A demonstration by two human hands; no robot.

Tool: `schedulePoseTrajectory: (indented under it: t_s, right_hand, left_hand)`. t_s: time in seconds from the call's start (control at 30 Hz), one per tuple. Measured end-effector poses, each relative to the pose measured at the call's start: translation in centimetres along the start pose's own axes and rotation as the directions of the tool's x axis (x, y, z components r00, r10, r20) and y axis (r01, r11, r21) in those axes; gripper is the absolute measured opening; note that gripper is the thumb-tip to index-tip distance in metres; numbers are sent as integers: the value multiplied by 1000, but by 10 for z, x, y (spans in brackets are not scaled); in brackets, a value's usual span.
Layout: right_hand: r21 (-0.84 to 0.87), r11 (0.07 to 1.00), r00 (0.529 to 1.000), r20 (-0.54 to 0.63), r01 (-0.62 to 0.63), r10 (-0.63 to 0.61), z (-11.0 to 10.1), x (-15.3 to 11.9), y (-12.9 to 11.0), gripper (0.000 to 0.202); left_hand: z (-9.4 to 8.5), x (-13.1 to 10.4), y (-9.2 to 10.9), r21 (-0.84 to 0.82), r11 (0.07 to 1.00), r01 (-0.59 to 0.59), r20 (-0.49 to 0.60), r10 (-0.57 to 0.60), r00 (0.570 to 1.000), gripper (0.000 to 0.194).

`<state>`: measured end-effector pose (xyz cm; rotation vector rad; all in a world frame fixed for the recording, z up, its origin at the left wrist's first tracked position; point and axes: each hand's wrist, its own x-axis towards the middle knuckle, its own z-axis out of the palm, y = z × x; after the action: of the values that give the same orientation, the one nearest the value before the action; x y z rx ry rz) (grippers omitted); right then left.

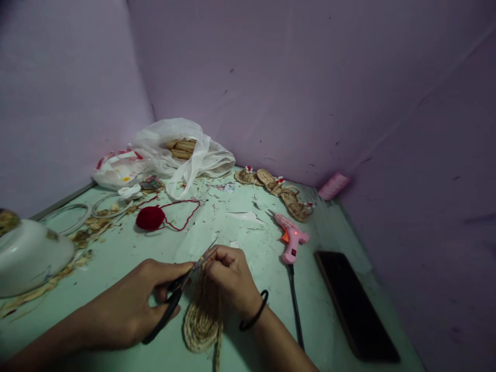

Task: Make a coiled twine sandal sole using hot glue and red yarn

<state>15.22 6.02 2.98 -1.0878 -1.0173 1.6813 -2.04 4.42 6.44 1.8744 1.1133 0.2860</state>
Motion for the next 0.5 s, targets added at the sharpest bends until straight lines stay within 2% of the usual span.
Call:
schedulePoseTrajectory:
  t_s: [0.2,0.37,0.43,0.5]
  right_hand:
    - [65,997,998,59,-30,26,-1,-1,-5,5]
    - [69,996,998,33,-53,51,1,-1,-8,6]
    - [81,995,998,30,-64,62,2,-1,-8,7]
    - [102,992,997,-1,-77,77,3,0,-8,9]
  left_hand:
    - [-2,0,2,-226,974,-2,31,9,999,20]
    - [2,6,1,-347,934,86,98,-55,994,17]
    - [0,7,-2,-350,929,119,72,-100,992,13]
    - [-7,6,-7,-303,945,126,-14,-136,991,9]
